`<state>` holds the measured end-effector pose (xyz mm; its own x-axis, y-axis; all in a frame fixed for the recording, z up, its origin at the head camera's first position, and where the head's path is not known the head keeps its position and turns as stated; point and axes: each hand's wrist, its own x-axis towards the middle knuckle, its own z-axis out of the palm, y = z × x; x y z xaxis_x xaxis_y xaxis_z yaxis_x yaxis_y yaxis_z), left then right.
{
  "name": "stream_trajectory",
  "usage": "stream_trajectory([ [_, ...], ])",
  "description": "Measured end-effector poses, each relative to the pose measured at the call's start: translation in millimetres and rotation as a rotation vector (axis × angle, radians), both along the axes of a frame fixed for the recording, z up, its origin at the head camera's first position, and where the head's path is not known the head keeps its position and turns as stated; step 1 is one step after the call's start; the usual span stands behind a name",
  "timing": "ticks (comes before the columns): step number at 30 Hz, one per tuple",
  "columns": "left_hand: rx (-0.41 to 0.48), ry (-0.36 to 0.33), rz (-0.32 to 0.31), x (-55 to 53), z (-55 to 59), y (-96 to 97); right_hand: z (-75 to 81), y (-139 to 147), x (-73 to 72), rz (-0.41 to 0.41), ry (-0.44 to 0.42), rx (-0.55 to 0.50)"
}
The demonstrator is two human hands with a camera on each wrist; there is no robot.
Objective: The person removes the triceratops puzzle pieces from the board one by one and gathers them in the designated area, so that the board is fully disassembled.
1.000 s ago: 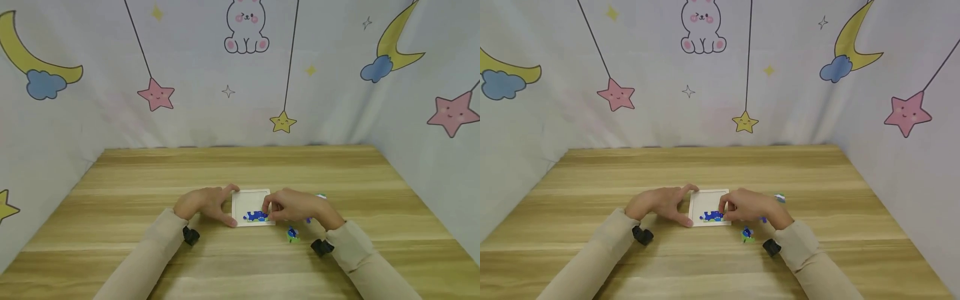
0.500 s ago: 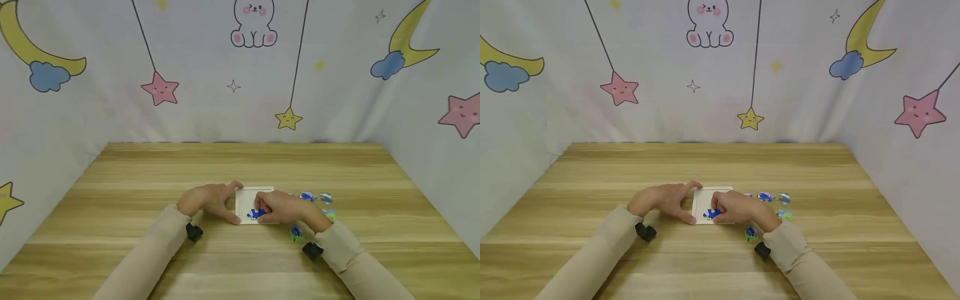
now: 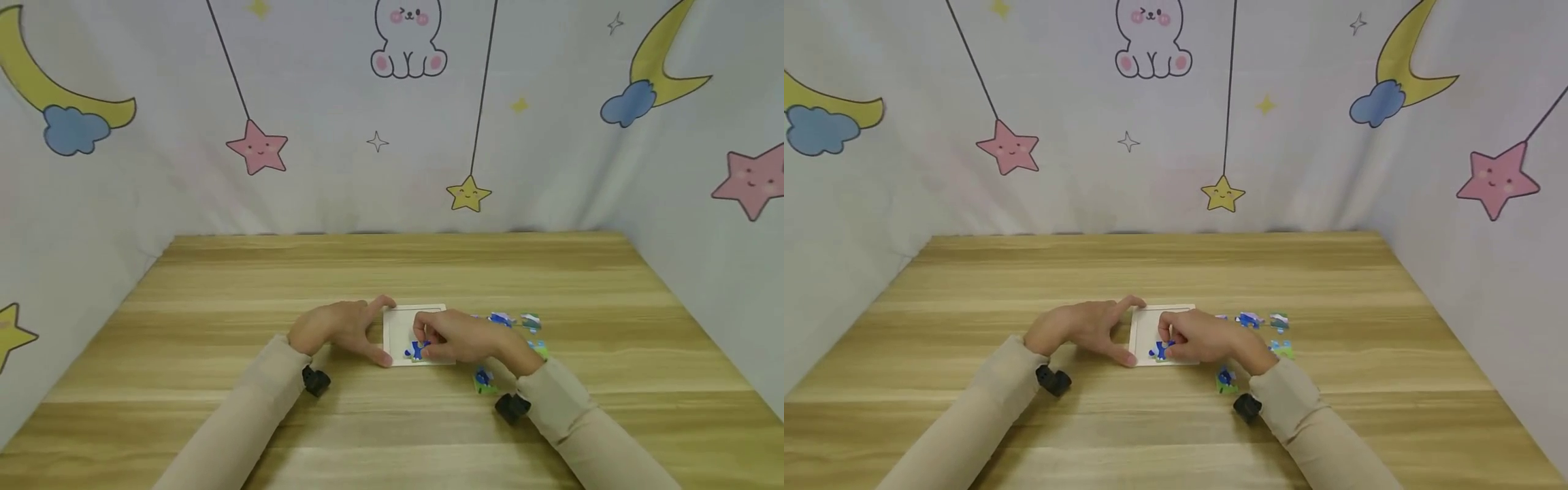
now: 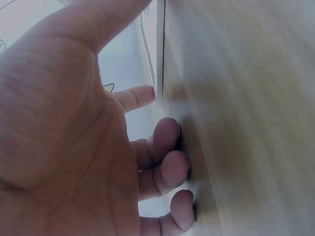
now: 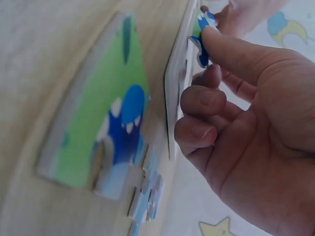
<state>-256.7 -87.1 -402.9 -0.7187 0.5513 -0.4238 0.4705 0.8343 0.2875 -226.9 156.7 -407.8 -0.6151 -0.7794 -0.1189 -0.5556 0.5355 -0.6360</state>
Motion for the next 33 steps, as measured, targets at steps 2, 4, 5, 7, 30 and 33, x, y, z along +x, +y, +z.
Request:
stream_trajectory([
  [2, -0.006, 0.004, 0.004, -0.5, -1.9, 1.4, -1.2, 2.4, -1.1, 0.001, 0.000, -0.005],
  [4, -0.007, 0.008, 0.006, -0.7, -2.2, 2.5, -0.7, 5.0, -1.8, 0.003, -0.006, -0.009],
  [5, -0.003, 0.009, 0.003, -0.7, -1.6, 2.5, 0.6, 6.4, -1.9, 0.007, -0.009, -0.008],
  [7, 0.006, 0.007, -0.004, -0.8, -1.1, 3.0, 3.3, 10.0, -1.4, 0.020, -0.011, -0.002],
  [30, 0.040, -0.005, -0.017, -2.1, -4.7, -0.5, 28.4, 90.9, 22.5, -0.149, -0.005, 0.029],
  [33, 0.039, -0.006, -0.018, -1.7, -2.5, -0.4, 32.4, 98.4, 25.0, -0.143, -0.014, 0.045],
])
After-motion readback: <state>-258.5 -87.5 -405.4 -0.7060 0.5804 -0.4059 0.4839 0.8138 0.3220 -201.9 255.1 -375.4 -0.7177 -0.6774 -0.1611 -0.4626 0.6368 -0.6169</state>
